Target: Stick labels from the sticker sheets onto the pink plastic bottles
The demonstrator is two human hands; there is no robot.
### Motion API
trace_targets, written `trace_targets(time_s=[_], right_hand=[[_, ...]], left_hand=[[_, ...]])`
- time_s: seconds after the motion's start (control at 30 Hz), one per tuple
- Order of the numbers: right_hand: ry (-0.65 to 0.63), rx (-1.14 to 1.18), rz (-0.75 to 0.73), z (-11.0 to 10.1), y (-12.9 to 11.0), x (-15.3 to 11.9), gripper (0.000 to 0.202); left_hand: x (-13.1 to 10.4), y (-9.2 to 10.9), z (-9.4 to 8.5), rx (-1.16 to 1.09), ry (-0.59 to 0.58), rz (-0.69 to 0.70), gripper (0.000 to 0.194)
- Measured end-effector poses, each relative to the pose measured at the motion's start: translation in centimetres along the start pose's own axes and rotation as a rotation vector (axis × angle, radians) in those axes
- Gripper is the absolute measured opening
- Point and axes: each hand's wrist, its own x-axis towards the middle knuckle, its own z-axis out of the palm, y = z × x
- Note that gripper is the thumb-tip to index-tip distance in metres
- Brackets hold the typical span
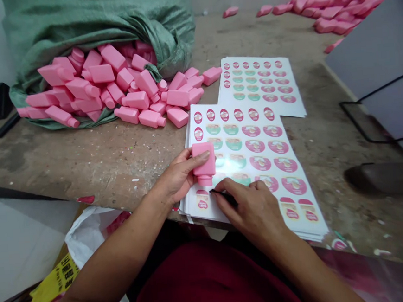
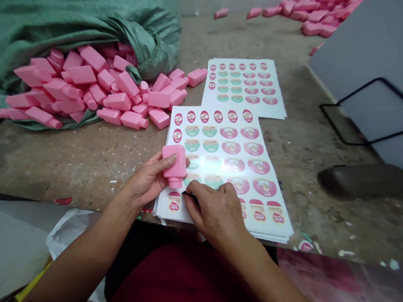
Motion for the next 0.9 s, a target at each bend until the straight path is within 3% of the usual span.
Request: trace_targets(time_s=[0.2, 0.33, 0.4, 0.53, 0.6, 0.77, 0.9], right_hand=[[0.054, -0.051, -0.015, 0.2, -0.3, 0.5, 0.027], [0.095, -0.073, 0.051, 0.5, -0.7, 0.7, 0.033], [0.045, 0.081, 0.152, 0.2, -0.7, 0.6, 0.028], [-0.147, 0.714, 0.362, -1.7, -0.2, 0.4, 0.027], [-0.135, 0.955, 0.428, -2.9, 0.1, 0.3, 0.028], [-0.023, 1.069, 0.524, -4.8, 0.6, 1.0, 0.017], [-0.061, 1.088, 0.536, -5.1, 1.1, 1.5, 0.019]], left_hand=[[0.1, 0.0, 0.0, 0.005, -0.004, 0.0, 0.028], [0.0, 0.0, 0.2, 0.001, 0.002, -0.003, 0.025], [-0.1, 0.0, 0.2, 0.0, 0.011, 0.006, 0.025], [-0.1, 0.1, 0.3, 0.025, 0.017, 0.011, 0.027], [-0.2, 0.0, 0.4, 0.066, 0.029, 0.017, 0.03], [-2.0, -0.3, 1.7, 0.154, 0.065, 0.062, 0.044], [-4.2, -1.0, 2.6, 0.105, -0.026, -0.069, 0.047]])
